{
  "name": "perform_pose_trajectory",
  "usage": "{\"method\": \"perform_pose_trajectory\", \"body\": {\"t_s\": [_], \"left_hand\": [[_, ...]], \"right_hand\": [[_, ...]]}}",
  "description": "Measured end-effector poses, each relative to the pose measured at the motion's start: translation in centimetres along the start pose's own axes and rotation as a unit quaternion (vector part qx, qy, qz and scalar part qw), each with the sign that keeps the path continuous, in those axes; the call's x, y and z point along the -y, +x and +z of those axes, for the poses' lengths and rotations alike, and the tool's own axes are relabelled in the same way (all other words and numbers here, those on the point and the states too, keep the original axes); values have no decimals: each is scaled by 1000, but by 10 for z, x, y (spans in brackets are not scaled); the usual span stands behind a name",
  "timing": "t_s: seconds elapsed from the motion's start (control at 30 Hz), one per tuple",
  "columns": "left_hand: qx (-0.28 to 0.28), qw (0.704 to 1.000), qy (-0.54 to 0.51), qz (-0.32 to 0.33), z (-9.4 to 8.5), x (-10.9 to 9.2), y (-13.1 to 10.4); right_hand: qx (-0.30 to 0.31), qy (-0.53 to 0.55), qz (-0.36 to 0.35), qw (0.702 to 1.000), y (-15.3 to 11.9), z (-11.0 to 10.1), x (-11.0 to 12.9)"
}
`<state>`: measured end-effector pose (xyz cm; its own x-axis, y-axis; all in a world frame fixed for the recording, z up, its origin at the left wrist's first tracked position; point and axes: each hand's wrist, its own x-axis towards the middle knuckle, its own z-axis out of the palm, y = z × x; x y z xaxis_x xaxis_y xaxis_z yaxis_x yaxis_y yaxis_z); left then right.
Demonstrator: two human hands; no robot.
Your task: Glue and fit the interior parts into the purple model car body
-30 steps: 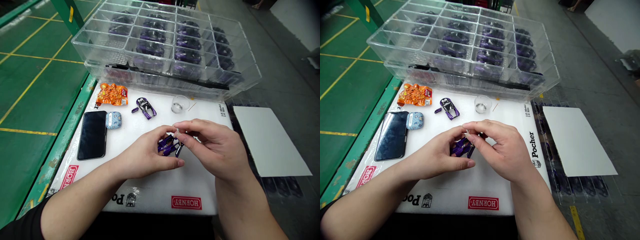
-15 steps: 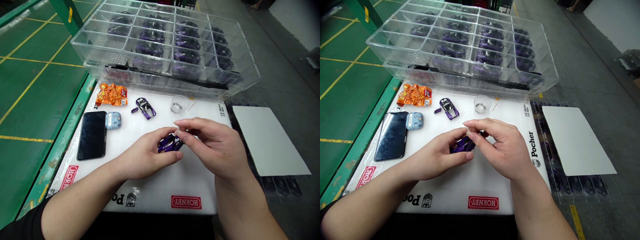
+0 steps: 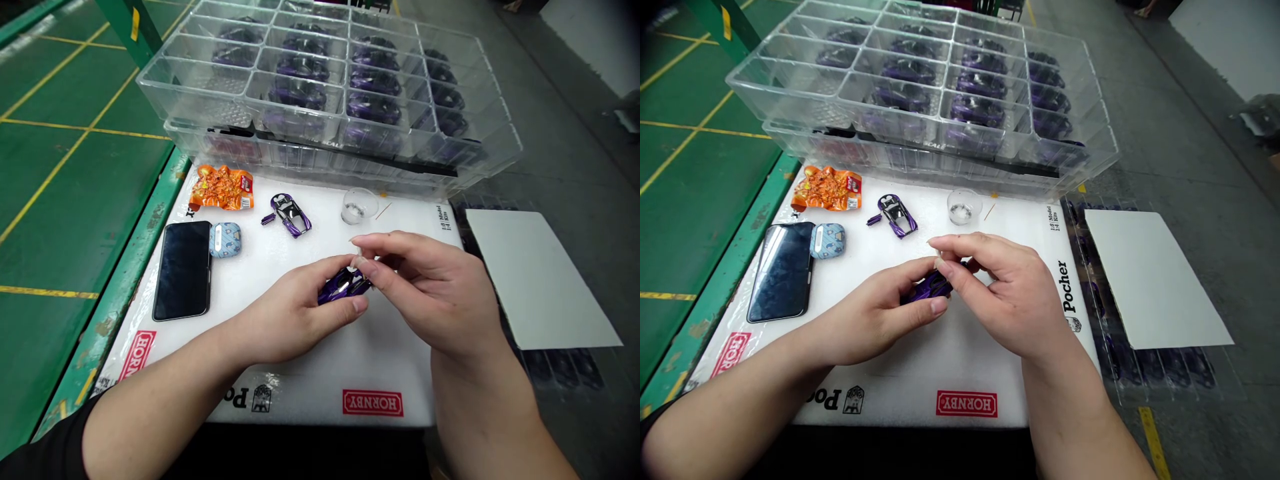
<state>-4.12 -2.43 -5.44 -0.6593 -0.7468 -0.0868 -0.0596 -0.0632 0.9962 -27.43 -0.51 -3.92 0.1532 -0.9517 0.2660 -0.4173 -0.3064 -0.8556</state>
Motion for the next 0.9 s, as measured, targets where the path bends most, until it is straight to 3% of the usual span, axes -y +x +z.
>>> {"method": "perform_pose_trajectory", "body": {"t_s": [0.9], "left_hand": [[8, 1000, 0, 20, 2, 1, -1]], "right_hand": [[-10, -29, 10, 999, -1, -2, 3]]}}
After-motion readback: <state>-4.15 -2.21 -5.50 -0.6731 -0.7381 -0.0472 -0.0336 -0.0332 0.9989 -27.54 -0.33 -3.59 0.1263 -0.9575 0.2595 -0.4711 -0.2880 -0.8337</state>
